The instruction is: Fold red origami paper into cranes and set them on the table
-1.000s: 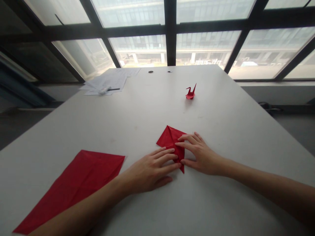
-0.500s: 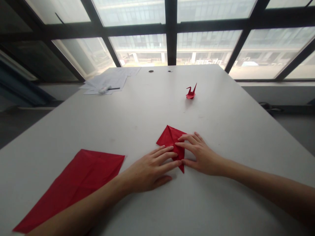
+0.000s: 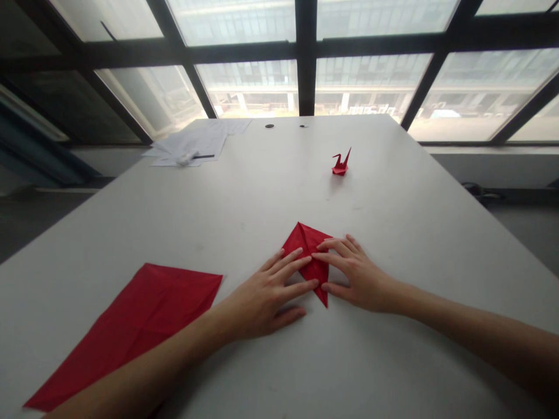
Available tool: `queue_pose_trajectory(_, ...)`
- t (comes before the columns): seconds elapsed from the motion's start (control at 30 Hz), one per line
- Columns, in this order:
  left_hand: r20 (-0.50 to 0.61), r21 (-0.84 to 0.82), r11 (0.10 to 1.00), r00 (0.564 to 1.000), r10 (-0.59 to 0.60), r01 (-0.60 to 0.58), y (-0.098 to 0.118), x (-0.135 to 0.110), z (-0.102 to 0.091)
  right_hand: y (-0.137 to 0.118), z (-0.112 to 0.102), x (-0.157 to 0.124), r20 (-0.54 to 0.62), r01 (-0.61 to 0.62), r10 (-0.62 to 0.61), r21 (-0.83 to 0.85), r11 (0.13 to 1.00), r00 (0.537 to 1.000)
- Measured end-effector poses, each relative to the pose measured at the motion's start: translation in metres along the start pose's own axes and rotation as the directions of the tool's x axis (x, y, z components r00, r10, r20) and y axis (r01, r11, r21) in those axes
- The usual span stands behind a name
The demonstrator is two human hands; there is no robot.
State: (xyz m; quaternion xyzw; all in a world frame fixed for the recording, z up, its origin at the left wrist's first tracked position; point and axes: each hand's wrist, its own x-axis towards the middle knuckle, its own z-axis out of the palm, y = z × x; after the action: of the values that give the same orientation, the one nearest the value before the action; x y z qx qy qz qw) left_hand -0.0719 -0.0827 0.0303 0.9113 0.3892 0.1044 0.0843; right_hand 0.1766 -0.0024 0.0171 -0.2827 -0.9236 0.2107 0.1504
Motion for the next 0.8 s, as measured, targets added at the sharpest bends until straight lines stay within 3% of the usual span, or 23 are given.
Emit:
queue_pose_trajectory(0.47, -0.007, -0.016, 1.000, 1.000, 0.003, -0.003, -0.0006, -0.0017, -0.0005, -0.0006, -0.0004, -0.0012, -0.011, 0.015, -0.015, -0.006, 1.000, 1.000)
queue_pose_trajectory(0.63, -0.025, -0.029, 1.000, 1.000, 0.006, -0.006, -0.0006, -0.0023, -0.0002, -0.0009, 0.0004, -0.0034, -0.003, 0.079, -0.079, -0.097, 0.992, 0.997)
queue_pose_trajectory(0.8, -0.039, -0.164, 0.982, 0.994, -0.097, 0.090, -0.0017, -0.0027, -0.0004, -0.0037, -0.0008, -0.0038, 0.032, 0.110, -0.106, -0.171, 0.979, 0.994)
